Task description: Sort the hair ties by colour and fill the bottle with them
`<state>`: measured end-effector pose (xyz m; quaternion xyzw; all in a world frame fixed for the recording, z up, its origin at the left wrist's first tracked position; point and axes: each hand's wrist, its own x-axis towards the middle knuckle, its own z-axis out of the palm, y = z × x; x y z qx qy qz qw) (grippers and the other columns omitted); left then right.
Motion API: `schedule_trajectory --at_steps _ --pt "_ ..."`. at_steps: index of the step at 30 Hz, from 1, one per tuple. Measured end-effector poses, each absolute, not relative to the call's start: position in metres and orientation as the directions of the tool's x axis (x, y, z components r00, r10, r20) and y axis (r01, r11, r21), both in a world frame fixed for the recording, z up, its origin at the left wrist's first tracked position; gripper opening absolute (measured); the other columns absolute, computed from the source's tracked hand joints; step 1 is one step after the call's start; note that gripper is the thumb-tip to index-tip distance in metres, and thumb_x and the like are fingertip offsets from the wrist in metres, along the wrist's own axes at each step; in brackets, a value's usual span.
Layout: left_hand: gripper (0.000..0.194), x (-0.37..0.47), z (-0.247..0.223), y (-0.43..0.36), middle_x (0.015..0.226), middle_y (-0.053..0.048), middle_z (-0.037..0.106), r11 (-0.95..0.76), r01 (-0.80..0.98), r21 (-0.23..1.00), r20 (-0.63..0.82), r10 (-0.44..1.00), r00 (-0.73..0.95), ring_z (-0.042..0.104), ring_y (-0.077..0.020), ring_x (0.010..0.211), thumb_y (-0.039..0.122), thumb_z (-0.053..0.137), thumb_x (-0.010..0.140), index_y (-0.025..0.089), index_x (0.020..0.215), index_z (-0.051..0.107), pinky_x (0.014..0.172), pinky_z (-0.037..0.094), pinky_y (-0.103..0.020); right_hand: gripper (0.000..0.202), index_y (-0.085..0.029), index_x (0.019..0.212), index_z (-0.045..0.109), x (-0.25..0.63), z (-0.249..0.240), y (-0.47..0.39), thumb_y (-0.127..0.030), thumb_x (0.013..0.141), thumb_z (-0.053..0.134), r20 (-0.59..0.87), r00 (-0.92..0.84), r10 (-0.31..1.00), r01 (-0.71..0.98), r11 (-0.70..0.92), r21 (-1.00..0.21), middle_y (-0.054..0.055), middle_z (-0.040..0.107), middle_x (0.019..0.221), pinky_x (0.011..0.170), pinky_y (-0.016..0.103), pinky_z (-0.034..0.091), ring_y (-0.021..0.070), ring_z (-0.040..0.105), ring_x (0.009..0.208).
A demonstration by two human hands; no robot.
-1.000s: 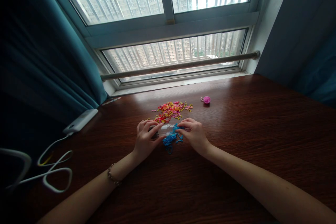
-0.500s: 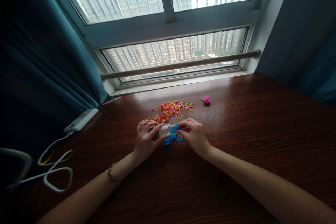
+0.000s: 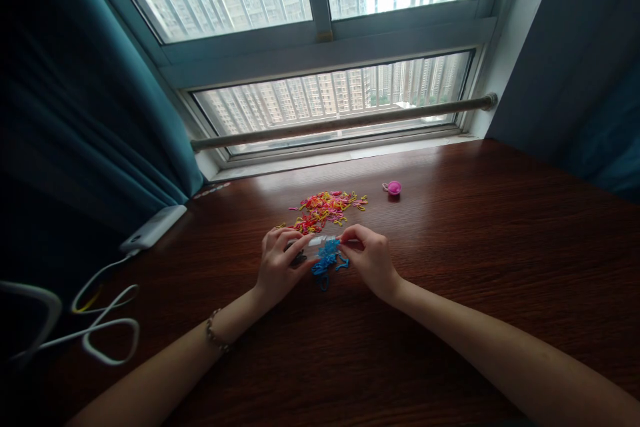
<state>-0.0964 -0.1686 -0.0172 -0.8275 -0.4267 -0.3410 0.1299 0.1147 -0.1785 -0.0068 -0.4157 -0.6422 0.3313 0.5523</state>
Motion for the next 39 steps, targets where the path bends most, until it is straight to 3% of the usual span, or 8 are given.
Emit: schedule_trajectory --at_steps 4,8,15,21,26,33,39 --pt "0.041 -0.097 -0.018 -0.169 0.097 -0.006 0.058 -0.601 0.796 0.077 0.672 0.621 0.404 0.044 -0.0255 0.101 0.041 0.062 0.071 0.027 0.109 0.057 0.096 0.024 -0.047 0.010 -0.017 0.080 0.062 0.114 -0.006 -0.181 -0.026 0.075 0.059 0.451 -0.086 0.888 0.189 0.459 -0.868 0.003 0.065 0.076 0.067 0.028 0.053 0.0168 0.062 0.070" --pt "0.042 -0.097 -0.018 -0.168 0.097 -0.006 0.058 -0.592 0.801 0.093 0.674 0.629 0.387 0.044 -0.0254 0.100 0.042 0.062 0.070 0.025 0.108 0.058 0.095 0.026 -0.046 0.012 -0.018 0.090 0.057 0.112 -0.006 -0.184 -0.023 0.080 0.054 0.485 -0.097 0.869 0.138 0.494 -0.858 0.004 0.064 0.084 0.074 0.029 0.052 0.0169 0.063 0.078" --pt "0.039 -0.092 -0.012 -0.174 0.097 -0.006 0.060 -0.581 0.810 0.083 0.650 0.648 0.398 0.044 -0.0249 0.102 0.043 0.060 0.072 0.024 0.107 0.059 0.099 0.021 -0.047 0.028 -0.022 0.098 0.045 0.111 -0.011 -0.184 -0.023 0.075 0.060 0.472 -0.053 0.880 0.054 0.475 -0.878 0.004 0.058 0.100 0.074 0.029 0.055 0.0175 0.064 0.083" --pt "0.040 -0.092 -0.011 -0.173 0.100 -0.005 0.062 -0.594 0.801 0.081 0.653 0.639 0.407 0.045 -0.0249 0.105 0.043 0.060 0.072 0.023 0.108 0.058 0.101 0.017 -0.048 0.020 -0.021 0.088 0.050 0.113 -0.008 -0.185 -0.024 0.074 0.064 0.539 -0.055 0.840 0.130 0.541 -0.831 0.001 0.057 0.084 0.070 0.026 0.056 0.0176 0.064 0.081" --pt "0.041 -0.093 -0.013 -0.172 0.100 -0.005 0.063 -0.605 0.786 0.129 0.664 0.641 0.384 0.046 -0.0245 0.106 0.042 0.061 0.072 0.022 0.107 0.057 0.102 0.016 -0.047 0.017 -0.021 0.094 0.052 0.114 0.000 -0.189 -0.019 0.079 0.058 0.631 -0.110 0.768 0.099 0.641 -0.761 0.004 0.054 0.098 0.073 0.028 0.056 0.0171 0.062 0.088" --pt "0.038 -0.096 -0.014 -0.167 0.103 -0.007 0.059 -0.506 0.738 0.446 0.655 0.746 0.116 0.048 -0.0231 0.103 0.039 0.062 0.071 0.019 0.102 0.055 0.097 0.028 -0.042 0.036 -0.027 0.112 0.047 0.112 0.007 -0.192 -0.012 0.080 0.055 0.703 -0.110 0.702 0.022 0.709 -0.705 0.006 0.043 0.122 0.084 0.037 0.053 0.0207 0.053 0.106" --pt "0.031 -0.095 -0.013 -0.166 0.100 -0.009 0.060 -0.430 0.374 0.822 0.481 0.875 -0.050 0.054 -0.0207 0.097 0.039 0.053 0.078 0.016 0.099 0.055 0.089 0.039 -0.035 0.029 -0.023 0.108 0.051 0.114 0.004 -0.191 -0.012 0.081 0.052 0.692 -0.179 0.700 0.086 0.712 -0.697 0.007 0.048 0.114 0.080 0.034 0.054 0.0181 0.056 0.099"
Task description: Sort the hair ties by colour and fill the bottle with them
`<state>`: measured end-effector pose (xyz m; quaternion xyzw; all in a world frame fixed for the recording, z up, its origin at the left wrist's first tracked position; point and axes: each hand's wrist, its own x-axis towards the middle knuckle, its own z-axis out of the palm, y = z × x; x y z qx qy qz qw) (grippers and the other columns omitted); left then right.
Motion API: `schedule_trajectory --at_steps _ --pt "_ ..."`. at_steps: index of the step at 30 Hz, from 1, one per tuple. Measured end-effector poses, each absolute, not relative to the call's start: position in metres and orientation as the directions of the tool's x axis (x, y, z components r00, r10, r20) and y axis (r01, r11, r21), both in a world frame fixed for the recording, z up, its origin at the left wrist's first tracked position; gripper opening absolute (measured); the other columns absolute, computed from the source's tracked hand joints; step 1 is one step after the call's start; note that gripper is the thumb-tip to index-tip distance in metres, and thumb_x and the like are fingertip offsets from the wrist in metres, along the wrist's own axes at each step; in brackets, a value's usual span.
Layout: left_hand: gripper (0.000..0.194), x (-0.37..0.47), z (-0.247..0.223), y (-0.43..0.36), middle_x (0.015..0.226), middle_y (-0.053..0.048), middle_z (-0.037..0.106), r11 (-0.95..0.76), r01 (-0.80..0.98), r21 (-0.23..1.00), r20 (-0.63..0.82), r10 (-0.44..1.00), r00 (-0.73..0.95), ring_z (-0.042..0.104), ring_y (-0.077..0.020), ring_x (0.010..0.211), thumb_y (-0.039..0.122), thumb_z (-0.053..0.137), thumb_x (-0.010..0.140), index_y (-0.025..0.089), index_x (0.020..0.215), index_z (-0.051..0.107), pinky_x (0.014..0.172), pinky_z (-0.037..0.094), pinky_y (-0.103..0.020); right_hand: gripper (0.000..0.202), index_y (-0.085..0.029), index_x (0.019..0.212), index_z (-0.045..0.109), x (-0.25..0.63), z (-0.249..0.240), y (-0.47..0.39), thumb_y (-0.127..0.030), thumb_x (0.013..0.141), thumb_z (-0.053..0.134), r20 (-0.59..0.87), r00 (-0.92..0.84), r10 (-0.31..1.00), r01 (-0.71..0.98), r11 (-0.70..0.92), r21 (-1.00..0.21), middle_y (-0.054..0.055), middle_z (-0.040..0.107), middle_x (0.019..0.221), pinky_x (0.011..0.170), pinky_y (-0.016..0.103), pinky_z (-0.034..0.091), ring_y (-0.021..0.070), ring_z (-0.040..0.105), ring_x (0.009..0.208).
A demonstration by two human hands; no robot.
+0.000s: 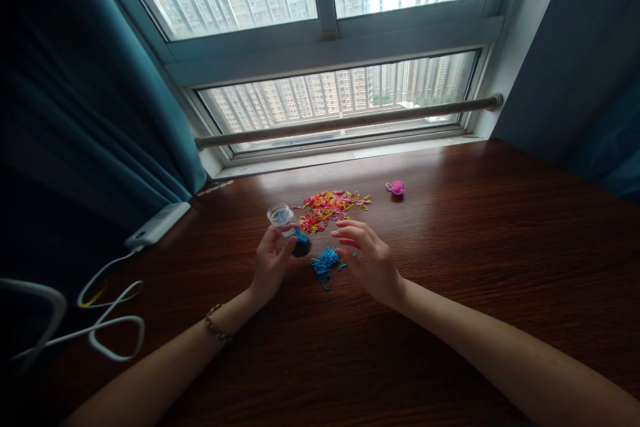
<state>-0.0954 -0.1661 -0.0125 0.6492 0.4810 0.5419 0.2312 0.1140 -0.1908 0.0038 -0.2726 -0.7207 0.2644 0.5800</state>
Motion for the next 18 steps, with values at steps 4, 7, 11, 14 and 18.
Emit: schedule_trajectory --at_steps 4,7,11,14,18 --pt "0.033 -0.093 -0.012 -0.165 0.101 -0.009 0.060 -0.401 0.142 0.905 0.413 0.909 -0.061 0.056 -0.0195 0.092 0.040 0.051 0.080 0.015 0.102 0.052 0.085 0.043 -0.032 0.023 -0.021 0.103 0.054 0.115 0.002 -0.191 -0.013 0.082 0.050 0.688 -0.230 0.689 0.149 0.723 -0.674 0.006 0.053 0.106 0.076 0.031 0.055 0.0158 0.058 0.091" --pt "0.033 -0.094 -0.012 -0.166 0.104 -0.009 0.059 -0.394 0.130 0.910 0.403 0.914 -0.053 0.055 -0.0210 0.097 0.038 0.053 0.079 0.015 0.103 0.052 0.087 0.042 -0.033 0.021 -0.020 0.103 0.054 0.116 0.000 -0.189 -0.015 0.083 0.050 0.683 -0.247 0.688 0.212 0.726 -0.654 0.007 0.055 0.104 0.076 0.031 0.054 0.0160 0.058 0.089" --pt "0.038 -0.090 -0.010 -0.178 0.114 -0.011 0.055 -0.455 0.173 0.874 0.449 0.890 0.075 0.048 -0.0246 0.110 0.033 0.057 0.076 0.016 0.110 0.052 0.098 0.033 -0.037 0.034 -0.021 0.111 0.049 0.116 0.000 -0.187 -0.022 0.078 0.058 0.677 -0.312 0.666 0.316 0.745 -0.588 0.008 0.055 0.108 0.090 0.038 0.045 0.0213 0.052 0.103" --pt "0.046 -0.081 -0.008 -0.191 0.125 -0.011 0.048 -0.493 0.136 0.860 0.448 0.854 0.264 0.040 -0.0254 0.119 0.032 0.054 0.079 0.020 0.122 0.044 0.103 0.026 -0.039 0.057 -0.020 0.122 0.039 0.114 0.001 -0.189 -0.027 0.072 0.065 0.646 -0.391 0.655 0.311 0.755 -0.577 0.010 0.050 0.118 0.096 0.040 0.038 0.0238 0.045 0.112" --pt "0.049 -0.074 -0.007 -0.194 0.131 -0.010 0.042 -0.483 0.116 0.868 0.403 0.820 0.407 0.036 -0.0249 0.122 0.034 0.045 0.084 0.022 0.130 0.034 0.103 0.027 -0.040 0.057 -0.021 0.124 0.035 0.110 -0.001 -0.193 -0.024 0.074 0.062 0.612 -0.432 0.663 0.256 0.740 -0.622 0.009 0.051 0.117 0.091 0.035 0.042 0.0216 0.049 0.108"
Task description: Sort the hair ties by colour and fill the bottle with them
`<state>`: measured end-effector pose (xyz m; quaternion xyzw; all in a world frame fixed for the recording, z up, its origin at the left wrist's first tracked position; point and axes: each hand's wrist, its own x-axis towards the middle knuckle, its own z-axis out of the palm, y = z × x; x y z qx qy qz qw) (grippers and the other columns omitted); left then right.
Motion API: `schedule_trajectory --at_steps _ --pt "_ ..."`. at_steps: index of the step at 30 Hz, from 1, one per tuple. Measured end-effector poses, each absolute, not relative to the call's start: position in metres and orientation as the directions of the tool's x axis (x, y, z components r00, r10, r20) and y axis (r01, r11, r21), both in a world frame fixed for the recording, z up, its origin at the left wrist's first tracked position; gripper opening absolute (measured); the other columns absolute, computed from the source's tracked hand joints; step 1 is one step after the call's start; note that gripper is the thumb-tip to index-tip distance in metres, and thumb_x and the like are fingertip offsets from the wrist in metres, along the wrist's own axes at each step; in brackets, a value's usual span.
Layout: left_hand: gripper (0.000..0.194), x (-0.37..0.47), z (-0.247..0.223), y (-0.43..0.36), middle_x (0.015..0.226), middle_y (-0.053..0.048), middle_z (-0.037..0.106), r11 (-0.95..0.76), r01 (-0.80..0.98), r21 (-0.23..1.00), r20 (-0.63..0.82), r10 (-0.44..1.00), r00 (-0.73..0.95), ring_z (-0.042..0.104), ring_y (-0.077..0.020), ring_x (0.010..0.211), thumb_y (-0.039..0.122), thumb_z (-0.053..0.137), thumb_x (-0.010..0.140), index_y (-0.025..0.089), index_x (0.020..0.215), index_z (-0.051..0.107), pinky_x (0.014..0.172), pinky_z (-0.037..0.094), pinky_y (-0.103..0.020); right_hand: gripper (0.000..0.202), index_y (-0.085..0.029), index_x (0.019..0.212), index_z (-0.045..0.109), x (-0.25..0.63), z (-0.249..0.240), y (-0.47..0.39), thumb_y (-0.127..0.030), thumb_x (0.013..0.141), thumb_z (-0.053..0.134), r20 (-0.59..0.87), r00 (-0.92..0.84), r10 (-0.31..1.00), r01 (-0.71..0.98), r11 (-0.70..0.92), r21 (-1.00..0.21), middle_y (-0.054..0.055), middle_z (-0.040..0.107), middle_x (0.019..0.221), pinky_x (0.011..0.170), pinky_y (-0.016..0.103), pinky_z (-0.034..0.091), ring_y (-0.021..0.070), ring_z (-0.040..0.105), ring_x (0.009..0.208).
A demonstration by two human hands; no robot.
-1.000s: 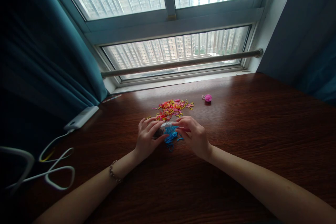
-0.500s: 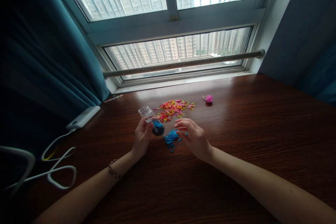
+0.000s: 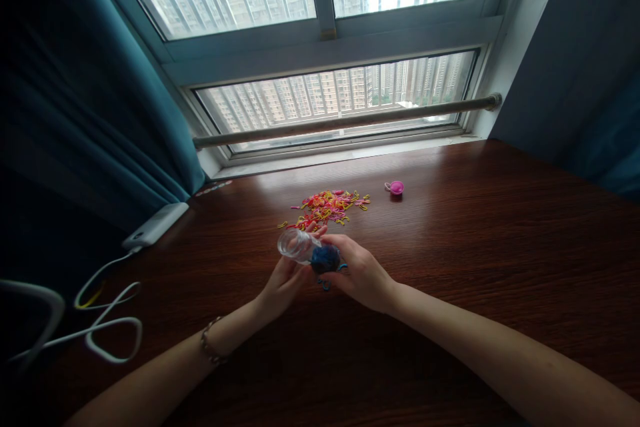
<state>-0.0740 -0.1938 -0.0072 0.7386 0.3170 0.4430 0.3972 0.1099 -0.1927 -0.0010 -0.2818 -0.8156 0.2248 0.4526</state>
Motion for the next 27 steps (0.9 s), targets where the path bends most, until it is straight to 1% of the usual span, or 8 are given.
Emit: schedule_trajectory --at_steps 2,5,7,9,12,17,22,27 --pt "0.050 -0.076 -0.005 -0.188 0.130 -0.010 0.041 -0.508 0.187 0.841 0.399 0.815 0.420 0.034 -0.0250 0.123 0.036 0.045 0.084 0.022 0.131 0.033 0.103 0.026 -0.041 0.050 -0.021 0.121 0.038 0.111 -0.002 -0.190 -0.021 0.076 0.060 0.616 -0.421 0.666 0.257 0.739 -0.623 0.009 0.053 0.113 0.087 0.034 0.044 0.0210 0.051 0.104" --pt "0.061 -0.083 0.000 -0.177 0.128 -0.010 0.041 -0.559 0.429 0.710 0.397 0.820 0.412 0.033 -0.0275 0.121 0.041 0.061 0.071 0.023 0.126 0.040 0.103 0.025 -0.044 0.046 -0.021 0.119 0.040 0.119 -0.003 -0.176 -0.022 0.077 0.059 0.641 -0.340 0.689 0.311 0.725 -0.615 0.010 0.053 0.111 0.086 0.036 0.044 0.0219 0.051 0.101" --pt "0.068 -0.090 0.002 -0.171 0.121 -0.010 0.044 -0.533 0.560 0.634 0.331 0.842 0.427 0.043 -0.0267 0.110 0.041 0.070 0.062 0.024 0.123 0.044 0.096 0.034 -0.043 0.046 -0.020 0.119 0.040 0.129 -0.003 -0.165 -0.023 0.077 0.059 0.655 -0.277 0.703 0.350 0.708 -0.613 0.011 0.052 0.112 0.086 0.038 0.044 0.0227 0.052 0.101" --pt "0.068 -0.094 0.001 -0.167 0.109 -0.008 0.048 -0.490 0.620 0.612 0.228 0.861 0.455 0.053 -0.0205 0.087 0.039 0.071 0.060 0.024 0.122 0.045 0.081 0.045 -0.037 0.045 -0.019 0.118 0.041 0.140 -0.004 -0.156 -0.025 0.077 0.058 0.669 -0.267 0.693 0.379 0.714 -0.589 0.011 0.052 0.112 0.087 0.039 0.044 0.0236 0.052 0.101" --pt "0.065 -0.094 -0.004 -0.162 0.097 -0.005 0.050 -0.477 0.639 0.604 0.132 0.850 0.510 0.050 -0.0130 0.067 0.036 0.070 0.062 0.023 0.121 0.046 0.066 0.047 -0.029 0.043 -0.019 0.118 0.042 0.156 -0.008 -0.153 -0.025 0.078 0.057 0.671 -0.319 0.670 0.411 0.735 -0.539 0.012 0.053 0.112 0.087 0.041 0.043 0.0246 0.051 0.103" --pt "0.053 -0.085 -0.001 -0.147 0.090 -0.003 0.049 -0.527 0.655 0.541 0.053 0.799 0.599 0.050 -0.0127 0.066 0.034 0.069 0.063 0.023 0.113 0.053 0.061 0.043 -0.024 0.044 -0.019 0.117 0.043 0.169 -0.017 -0.162 -0.025 0.077 0.058 0.655 -0.312 0.688 0.439 0.716 -0.543 0.010 0.055 0.108 0.084 0.038 0.046 0.0233 0.053 0.099" --pt "0.030 -0.077 0.015 -0.135 0.084 -0.002 0.051 -0.629 0.608 0.483 -0.001 0.695 0.719 0.051 -0.0125 0.067 0.029 0.065 0.068 0.022 0.097 0.061 0.059 0.040 -0.022 0.045 -0.018 0.116 0.044 0.169 -0.017 -0.165 -0.026 0.075 0.061 0.658 -0.256 0.708 0.434 0.692 -0.577 0.010 0.055 0.107 0.082 0.037 0.047 0.0223 0.055 0.095" --pt "0.011 -0.072 0.016 -0.133 0.070 0.000 0.054 -0.639 0.579 0.507 0.006 0.674 0.739 0.049 -0.0116 0.063 0.023 0.057 0.073 0.017 0.079 0.063 0.057 0.037 -0.020 0.045 -0.020 0.116 0.045 0.169 -0.016 -0.167 -0.025 0.074 0.061 0.642 -0.314 0.700 0.431 0.707 -0.561 0.009 0.056 0.105 0.082 0.037 0.047 0.0229 0.054 0.097"
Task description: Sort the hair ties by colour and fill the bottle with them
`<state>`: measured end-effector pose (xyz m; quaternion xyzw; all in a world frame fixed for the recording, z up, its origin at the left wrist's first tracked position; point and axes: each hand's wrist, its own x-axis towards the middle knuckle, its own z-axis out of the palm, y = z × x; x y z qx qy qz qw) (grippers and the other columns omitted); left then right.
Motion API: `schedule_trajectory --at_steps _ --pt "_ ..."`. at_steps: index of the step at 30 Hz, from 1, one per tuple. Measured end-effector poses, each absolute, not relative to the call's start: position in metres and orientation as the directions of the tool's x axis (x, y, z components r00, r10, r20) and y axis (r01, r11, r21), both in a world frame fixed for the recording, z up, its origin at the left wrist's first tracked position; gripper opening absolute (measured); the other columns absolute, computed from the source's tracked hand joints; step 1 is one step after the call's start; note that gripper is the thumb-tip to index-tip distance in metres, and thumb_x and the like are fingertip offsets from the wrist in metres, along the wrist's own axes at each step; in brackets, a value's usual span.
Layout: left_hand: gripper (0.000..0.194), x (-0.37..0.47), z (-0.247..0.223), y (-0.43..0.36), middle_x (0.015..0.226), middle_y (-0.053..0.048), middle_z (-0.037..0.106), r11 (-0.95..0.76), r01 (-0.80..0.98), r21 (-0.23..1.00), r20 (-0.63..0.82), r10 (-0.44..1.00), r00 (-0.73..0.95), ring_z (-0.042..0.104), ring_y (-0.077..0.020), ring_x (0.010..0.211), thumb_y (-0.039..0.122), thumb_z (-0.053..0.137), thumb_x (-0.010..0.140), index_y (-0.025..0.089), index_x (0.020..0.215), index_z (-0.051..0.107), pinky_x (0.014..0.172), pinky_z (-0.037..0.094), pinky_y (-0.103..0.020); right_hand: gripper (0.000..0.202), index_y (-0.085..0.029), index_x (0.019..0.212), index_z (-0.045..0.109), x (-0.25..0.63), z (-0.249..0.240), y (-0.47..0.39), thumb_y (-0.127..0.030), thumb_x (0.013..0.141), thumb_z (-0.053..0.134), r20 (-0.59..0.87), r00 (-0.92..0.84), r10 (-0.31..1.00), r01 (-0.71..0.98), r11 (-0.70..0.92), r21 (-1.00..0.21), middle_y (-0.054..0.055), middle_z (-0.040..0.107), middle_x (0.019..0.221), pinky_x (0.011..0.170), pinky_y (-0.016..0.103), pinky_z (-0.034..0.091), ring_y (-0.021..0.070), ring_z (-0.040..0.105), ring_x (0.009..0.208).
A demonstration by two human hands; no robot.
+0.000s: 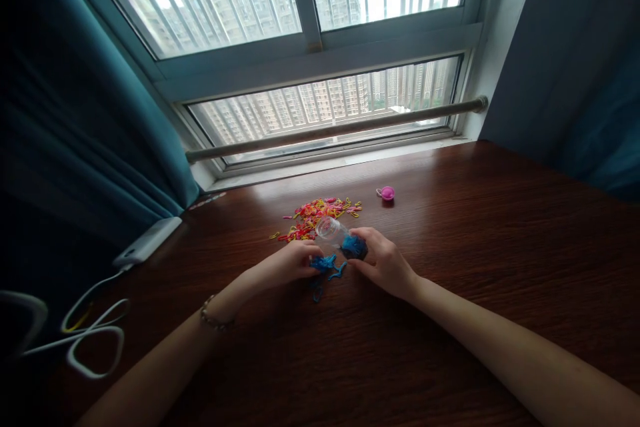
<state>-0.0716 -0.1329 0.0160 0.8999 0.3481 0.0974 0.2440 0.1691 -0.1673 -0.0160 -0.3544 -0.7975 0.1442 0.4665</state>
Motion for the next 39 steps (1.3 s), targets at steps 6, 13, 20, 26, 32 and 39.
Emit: schedule_trajectory --at_steps 6,13,20,26,32,39 --pt "0.015 -0.078 0.003 -0.132 0.066 -0.001 0.056 -0.506 0.591 0.628 0.041 0.780 0.624 0.048 -0.0111 0.061 0.026 0.059 0.071 0.014 0.077 0.066 0.057 0.037 -0.021 0.044 -0.022 0.114 0.048 0.176 -0.011 -0.163 -0.021 0.072 0.060 0.641 -0.322 0.697 0.475 0.704 -0.527 0.008 0.055 0.106 0.086 0.038 0.045 0.0234 0.053 0.099" --pt "0.020 -0.081 0.017 -0.131 0.074 -0.005 0.059 -0.460 0.447 0.767 0.196 0.832 0.519 0.051 -0.0129 0.066 0.028 0.058 0.074 0.015 0.085 0.069 0.059 0.041 -0.023 0.046 -0.023 0.113 0.053 0.187 -0.011 -0.155 -0.021 0.069 0.061 0.580 -0.383 0.719 0.509 0.688 -0.516 0.007 0.055 0.105 0.082 0.035 0.047 0.0226 0.054 0.096" --pt "0.024 -0.086 0.017 -0.129 0.079 -0.006 0.058 -0.474 0.367 0.801 0.310 0.852 0.422 0.052 -0.0118 0.063 0.033 0.060 0.073 0.016 0.088 0.068 0.055 0.043 -0.023 0.047 -0.023 0.114 0.054 0.186 -0.009 -0.156 -0.020 0.068 0.061 0.570 -0.374 0.732 0.509 0.675 -0.533 0.007 0.056 0.104 0.081 0.034 0.046 0.0220 0.055 0.094" --pt "0.020 -0.085 0.021 -0.134 0.077 -0.004 0.057 -0.547 0.425 0.721 0.350 0.818 0.457 0.052 -0.0120 0.066 0.030 0.058 0.075 0.018 0.087 0.068 0.056 0.043 -0.022 0.049 -0.024 0.114 0.054 0.184 -0.012 -0.157 -0.019 0.066 0.061 0.559 -0.410 0.721 0.510 0.689 -0.514 0.007 0.055 0.104 0.080 0.034 0.047 0.0221 0.054 0.094" --pt "0.014 -0.078 0.021 -0.140 0.079 -0.004 0.058 -0.617 0.490 0.615 0.370 0.775 0.512 0.052 -0.0114 0.066 0.023 0.057 0.076 0.018 0.083 0.067 0.058 0.042 -0.021 0.053 -0.024 0.117 0.052 0.179 -0.012 -0.163 -0.017 0.066 0.061 0.553 -0.459 0.695 0.508 0.716 -0.478 0.008 0.054 0.104 0.081 0.036 0.047 0.0224 0.052 0.095" --pt "0.017 -0.075 0.023 -0.146 0.073 -0.002 0.061 -0.567 0.562 0.602 0.353 0.820 0.451 0.054 -0.0120 0.063 0.020 0.062 0.070 0.017 0.087 0.062 0.059 0.044 -0.023 0.051 -0.023 0.116 0.052 0.175 -0.011 -0.166 -0.017 0.066 0.061 0.538 -0.489 0.687 0.503 0.726 -0.469 0.008 0.054 0.101 0.080 0.037 0.047 0.0222 0.051 0.093"
